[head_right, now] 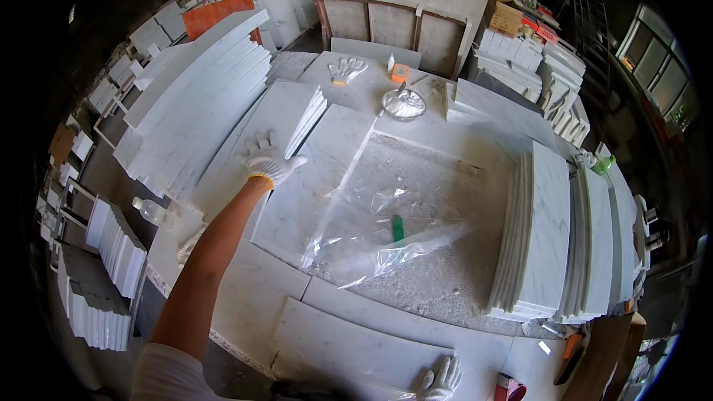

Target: The person wraps white rectangular panels in clear plastic film on a workbench, then places each wrapped panel into a cardboard box. The person repeats this process for multiple panels, using a red tape dispenser to seal the boxes.

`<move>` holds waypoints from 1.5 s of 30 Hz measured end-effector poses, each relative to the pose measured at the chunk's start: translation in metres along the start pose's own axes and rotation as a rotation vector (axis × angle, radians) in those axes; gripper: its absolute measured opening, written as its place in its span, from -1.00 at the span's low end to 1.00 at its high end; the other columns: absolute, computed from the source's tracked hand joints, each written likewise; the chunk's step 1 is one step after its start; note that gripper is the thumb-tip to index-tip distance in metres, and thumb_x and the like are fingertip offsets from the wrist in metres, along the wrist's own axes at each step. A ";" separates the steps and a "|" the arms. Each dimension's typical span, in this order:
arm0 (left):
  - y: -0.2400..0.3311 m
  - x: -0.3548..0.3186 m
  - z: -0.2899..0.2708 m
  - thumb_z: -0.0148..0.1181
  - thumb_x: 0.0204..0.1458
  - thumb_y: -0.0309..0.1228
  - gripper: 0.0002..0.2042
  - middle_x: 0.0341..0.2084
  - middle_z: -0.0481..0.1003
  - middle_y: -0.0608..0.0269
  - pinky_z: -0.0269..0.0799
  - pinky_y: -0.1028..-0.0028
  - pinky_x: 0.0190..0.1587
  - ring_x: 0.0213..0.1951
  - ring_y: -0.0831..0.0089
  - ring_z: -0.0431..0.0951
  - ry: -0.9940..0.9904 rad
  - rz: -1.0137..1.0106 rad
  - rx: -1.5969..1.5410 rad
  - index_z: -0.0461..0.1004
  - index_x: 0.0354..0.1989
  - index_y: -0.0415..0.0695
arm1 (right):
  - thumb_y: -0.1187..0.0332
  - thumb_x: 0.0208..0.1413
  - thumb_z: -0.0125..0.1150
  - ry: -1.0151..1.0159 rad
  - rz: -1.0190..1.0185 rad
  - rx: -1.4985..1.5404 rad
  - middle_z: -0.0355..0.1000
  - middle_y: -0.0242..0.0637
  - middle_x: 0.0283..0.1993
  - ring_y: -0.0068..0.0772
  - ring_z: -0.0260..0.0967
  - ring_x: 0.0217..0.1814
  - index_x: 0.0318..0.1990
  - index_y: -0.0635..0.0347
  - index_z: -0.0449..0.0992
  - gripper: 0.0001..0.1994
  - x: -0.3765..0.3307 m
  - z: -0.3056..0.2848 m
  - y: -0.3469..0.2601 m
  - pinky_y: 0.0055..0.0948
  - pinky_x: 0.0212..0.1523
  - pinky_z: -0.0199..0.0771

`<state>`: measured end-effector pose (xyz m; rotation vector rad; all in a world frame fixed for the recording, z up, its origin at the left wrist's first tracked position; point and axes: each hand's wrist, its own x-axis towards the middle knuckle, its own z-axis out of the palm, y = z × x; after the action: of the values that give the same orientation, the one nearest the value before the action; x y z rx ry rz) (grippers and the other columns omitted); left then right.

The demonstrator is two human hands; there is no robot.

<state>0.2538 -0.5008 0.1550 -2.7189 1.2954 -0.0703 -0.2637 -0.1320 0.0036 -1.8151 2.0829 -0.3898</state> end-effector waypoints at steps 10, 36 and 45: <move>-0.021 0.047 0.073 0.06 0.17 -0.31 -0.47 0.16 0.45 -0.03 0.40 -0.05 0.09 0.08 -0.13 0.50 0.284 0.046 0.227 0.24 0.35 0.05 | 0.15 0.20 0.01 -0.035 -0.013 0.029 0.10 0.22 0.45 0.25 -0.04 0.53 0.38 0.38 0.22 -0.35 0.006 -0.008 -0.004 0.14 0.52 -0.25; -0.012 -0.336 0.003 0.19 0.12 -0.35 -0.42 0.21 0.46 0.00 0.32 0.41 0.24 0.19 0.27 0.49 -1.109 1.016 -0.543 0.30 0.35 -0.18 | 0.10 0.46 -0.40 -0.078 -0.019 0.737 0.21 -0.08 0.45 -0.05 0.06 0.53 0.40 0.20 0.25 -0.46 0.008 0.022 0.105 -0.17 0.52 -0.13; 0.035 -0.335 0.091 0.17 0.10 -0.51 -0.46 0.23 0.45 0.06 0.32 0.39 0.28 0.25 0.32 0.44 -1.320 1.026 -0.504 0.34 0.32 -0.23 | 0.07 0.47 -0.41 -0.205 0.004 0.922 0.20 -0.03 0.45 -0.06 0.07 0.52 0.41 0.33 0.19 -0.42 0.014 0.005 0.108 -0.23 0.52 -0.13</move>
<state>0.0250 -0.2540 0.0644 -1.2199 1.9172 1.8627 -0.3596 -0.1305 -0.0484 -1.2140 1.3883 -0.9265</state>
